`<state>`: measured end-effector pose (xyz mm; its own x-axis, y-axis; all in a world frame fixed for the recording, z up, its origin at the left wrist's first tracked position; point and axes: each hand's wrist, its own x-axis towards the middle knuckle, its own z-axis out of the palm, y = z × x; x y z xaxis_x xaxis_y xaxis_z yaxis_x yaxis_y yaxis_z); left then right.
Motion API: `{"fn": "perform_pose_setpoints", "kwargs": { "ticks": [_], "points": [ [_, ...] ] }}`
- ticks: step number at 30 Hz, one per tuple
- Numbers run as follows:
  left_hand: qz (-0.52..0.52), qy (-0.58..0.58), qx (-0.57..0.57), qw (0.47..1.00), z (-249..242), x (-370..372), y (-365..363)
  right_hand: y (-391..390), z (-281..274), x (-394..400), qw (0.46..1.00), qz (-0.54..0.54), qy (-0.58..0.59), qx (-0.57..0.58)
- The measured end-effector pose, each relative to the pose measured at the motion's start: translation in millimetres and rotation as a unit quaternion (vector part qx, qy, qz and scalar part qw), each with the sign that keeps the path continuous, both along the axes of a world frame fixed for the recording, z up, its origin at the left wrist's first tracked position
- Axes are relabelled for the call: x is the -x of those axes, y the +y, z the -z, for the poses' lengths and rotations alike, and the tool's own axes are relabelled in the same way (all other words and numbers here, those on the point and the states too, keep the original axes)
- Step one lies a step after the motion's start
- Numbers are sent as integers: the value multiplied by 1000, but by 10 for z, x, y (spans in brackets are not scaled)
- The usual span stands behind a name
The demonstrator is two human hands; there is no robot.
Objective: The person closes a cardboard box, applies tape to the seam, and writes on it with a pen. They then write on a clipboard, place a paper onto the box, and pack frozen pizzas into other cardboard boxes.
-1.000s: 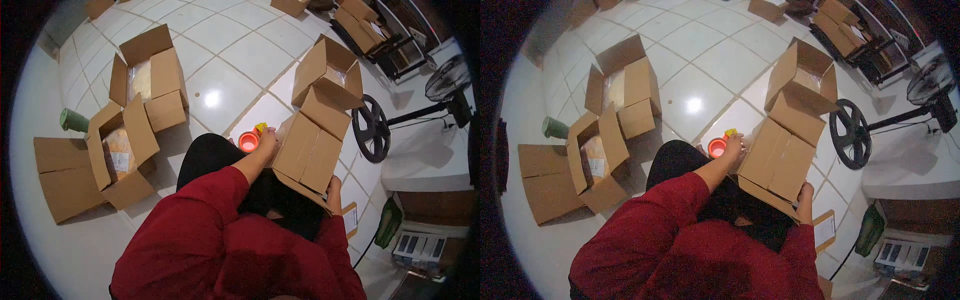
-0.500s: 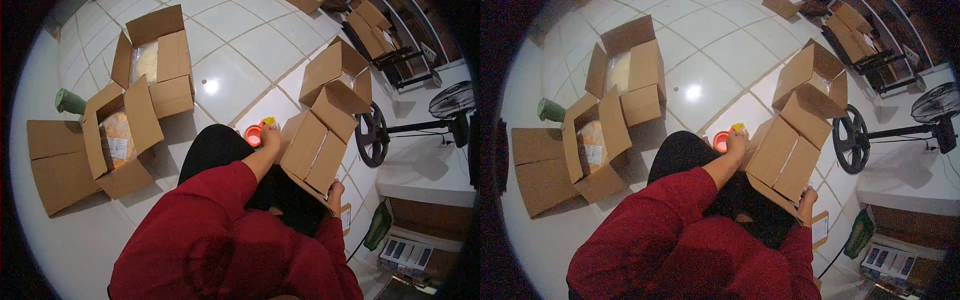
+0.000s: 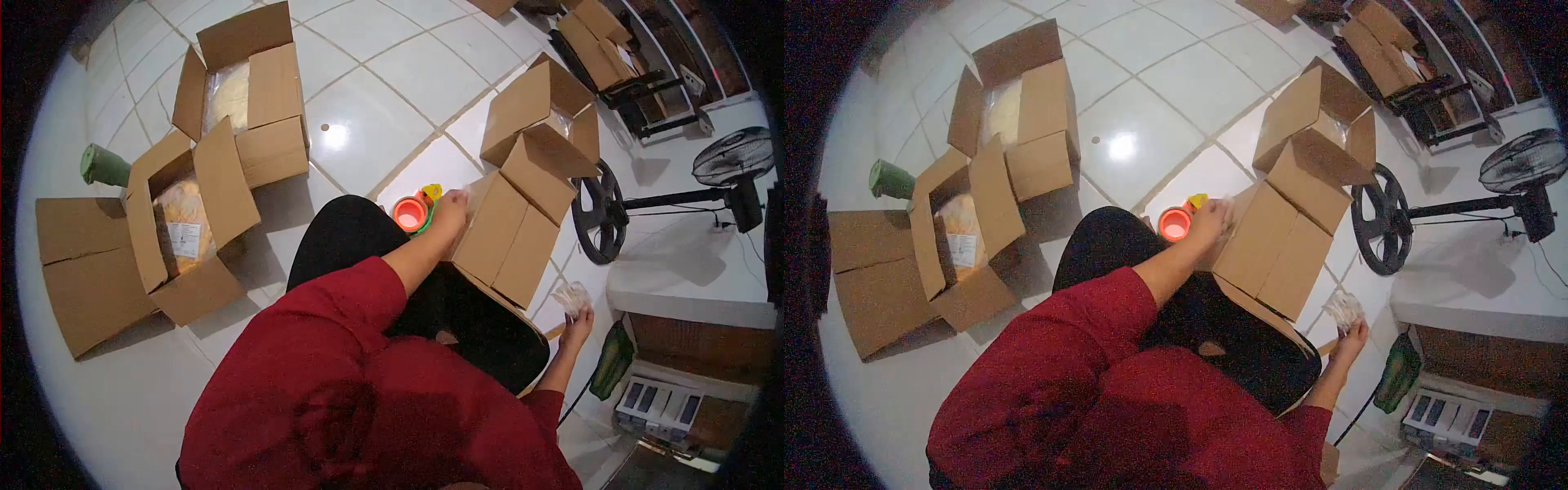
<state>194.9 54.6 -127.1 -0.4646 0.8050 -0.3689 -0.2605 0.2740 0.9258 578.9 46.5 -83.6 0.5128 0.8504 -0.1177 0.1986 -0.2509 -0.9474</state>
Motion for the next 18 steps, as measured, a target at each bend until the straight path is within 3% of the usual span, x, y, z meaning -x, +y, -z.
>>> {"fn": "perform_pose_setpoints", "kwargs": {
  "ticks": [1, 4, 5, 7, 8, 10, 12, 14, 15, 16, 17, 18],
  "points": [
    [1, 1, -4, 1000, -123, -31, -45, -16, -183, 216, 998, -53, 32, -28],
    [97, -114, -207, 967, -486, -288, -171, -58, -725, 1002, 971, -220, 77, -53],
    [139, -156, -260, 943, -528, -451, -216, -152, -954, 1388, 960, -276, 44, -28],
    [174, 32, -381, 907, -763, -546, -448, -287, -987, 1821, 925, -378, 23, 34],
    [171, 32, -380, 908, -778, -505, -472, -316, -914, 1930, 902, -425, 34, 70],
    [253, -17, -267, 930, -766, -417, -505, -365, -900, 2126, 911, -397, 80, 79],
    [276, -29, -276, 920, -636, -304, -367, -305, -822, 2064, 920, -381, -20, 89],
    [361, -257, -156, 883, -588, -63, -217, -194, -781, 1900, 924, -371, -64, 68],
    [361, -259, -156, 882, -541, 18, -182, -129, -762, 1750, 936, -334, -101, 41],
    [258, -111, -86, 956, -464, 88, -143, -92, -784, 1664, 945, -296, -138, 12],
    [143, 42, -12, 989, -392, 113, -121, -76, -822, 1589, 945, -296, -141, 13],
    [142, 39, -11, 989, -323, 79, -137, -81, -879, 1547, 954, -277, -116, 5]
  ]
}}
